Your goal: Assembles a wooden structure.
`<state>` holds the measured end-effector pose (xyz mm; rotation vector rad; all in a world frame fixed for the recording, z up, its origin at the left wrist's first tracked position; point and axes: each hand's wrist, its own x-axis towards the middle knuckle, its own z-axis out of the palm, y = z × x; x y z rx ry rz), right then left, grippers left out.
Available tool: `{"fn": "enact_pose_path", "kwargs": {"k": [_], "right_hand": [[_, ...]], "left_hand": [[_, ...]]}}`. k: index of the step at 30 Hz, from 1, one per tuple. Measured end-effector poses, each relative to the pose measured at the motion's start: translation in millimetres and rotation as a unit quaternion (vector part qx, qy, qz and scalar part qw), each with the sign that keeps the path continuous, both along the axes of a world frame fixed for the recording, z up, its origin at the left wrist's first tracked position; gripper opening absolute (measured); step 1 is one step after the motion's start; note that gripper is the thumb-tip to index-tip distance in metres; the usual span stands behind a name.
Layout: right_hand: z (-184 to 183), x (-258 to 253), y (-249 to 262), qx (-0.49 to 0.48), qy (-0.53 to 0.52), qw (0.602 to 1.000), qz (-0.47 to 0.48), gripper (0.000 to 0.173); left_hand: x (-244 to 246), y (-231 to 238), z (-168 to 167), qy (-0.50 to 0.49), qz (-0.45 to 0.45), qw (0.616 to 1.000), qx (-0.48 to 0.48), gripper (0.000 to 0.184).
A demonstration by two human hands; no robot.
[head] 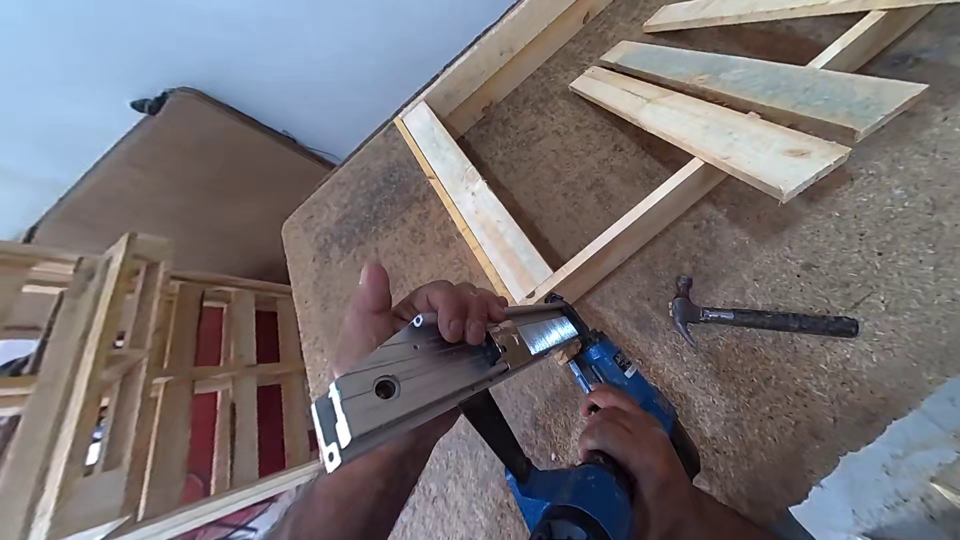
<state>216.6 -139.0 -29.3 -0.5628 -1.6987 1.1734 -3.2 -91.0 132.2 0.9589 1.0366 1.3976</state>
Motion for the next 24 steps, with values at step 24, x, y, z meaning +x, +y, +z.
{"fn": "enact_pose_path", "kwargs": {"k": [24], "right_hand": [[-5,-20,-15,-0.008,0.042,0.999,0.014,0.025]], "left_hand": [[-17,-13,0,-0.01,0.003,1.0,0.022,0.085]]}}
